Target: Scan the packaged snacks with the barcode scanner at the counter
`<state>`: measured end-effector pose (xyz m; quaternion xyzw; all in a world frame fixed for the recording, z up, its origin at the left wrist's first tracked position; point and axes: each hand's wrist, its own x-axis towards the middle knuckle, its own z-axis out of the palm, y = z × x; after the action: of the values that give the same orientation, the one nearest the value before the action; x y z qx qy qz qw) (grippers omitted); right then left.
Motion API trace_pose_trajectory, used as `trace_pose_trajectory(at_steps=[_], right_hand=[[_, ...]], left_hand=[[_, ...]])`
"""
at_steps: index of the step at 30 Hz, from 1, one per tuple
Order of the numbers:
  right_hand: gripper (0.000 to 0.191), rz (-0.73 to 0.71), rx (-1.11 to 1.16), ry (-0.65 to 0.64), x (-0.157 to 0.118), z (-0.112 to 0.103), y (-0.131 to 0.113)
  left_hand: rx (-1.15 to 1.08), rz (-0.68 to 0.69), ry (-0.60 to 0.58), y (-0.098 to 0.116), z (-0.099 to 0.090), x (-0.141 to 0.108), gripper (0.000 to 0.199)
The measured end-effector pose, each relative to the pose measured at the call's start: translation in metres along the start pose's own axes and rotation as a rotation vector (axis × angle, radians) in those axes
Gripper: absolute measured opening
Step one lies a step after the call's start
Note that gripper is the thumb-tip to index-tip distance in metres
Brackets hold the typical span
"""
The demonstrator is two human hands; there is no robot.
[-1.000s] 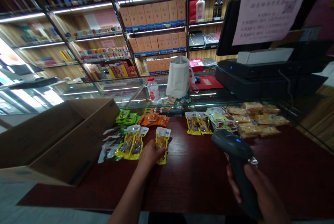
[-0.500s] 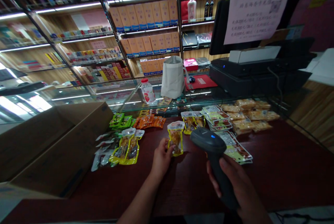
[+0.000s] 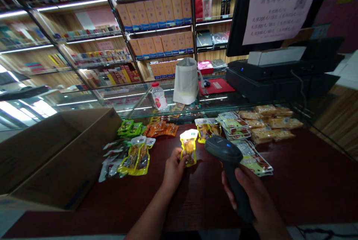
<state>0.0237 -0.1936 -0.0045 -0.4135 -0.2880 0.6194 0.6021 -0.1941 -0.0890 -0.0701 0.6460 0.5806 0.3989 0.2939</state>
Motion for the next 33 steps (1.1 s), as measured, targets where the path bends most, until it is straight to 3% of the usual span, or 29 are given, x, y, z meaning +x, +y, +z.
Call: trace_pose_trajectory(at_steps=[9,15,18,26,33], right_hand=[[0.039,-0.043,0.004,0.004,0.002,-0.003,0.003],[0.042,-0.076,0.014,0.114,0.003,-0.024,-0.012],[0.043,-0.113,0.056,0.188,0.003,-0.036,-0.020],[0.042,-0.148,0.052,0.244,-0.009,-0.043,-0.027],[0.046,-0.147,0.005,0.229,-0.014,-0.042,-0.026]], left_hand=[[-0.090,-0.030,-0.014,-0.005,0.003,0.002,0.023],[-0.543,-0.236,-0.142,0.005,0.018,0.023,0.044],[-0.639,-0.301,-0.186,0.019,0.031,0.046,0.047],[-0.454,-0.369,-0.262,0.050,0.081,0.113,0.022],[-0.145,-0.323,-0.262,0.061,0.106,0.139,0.025]])
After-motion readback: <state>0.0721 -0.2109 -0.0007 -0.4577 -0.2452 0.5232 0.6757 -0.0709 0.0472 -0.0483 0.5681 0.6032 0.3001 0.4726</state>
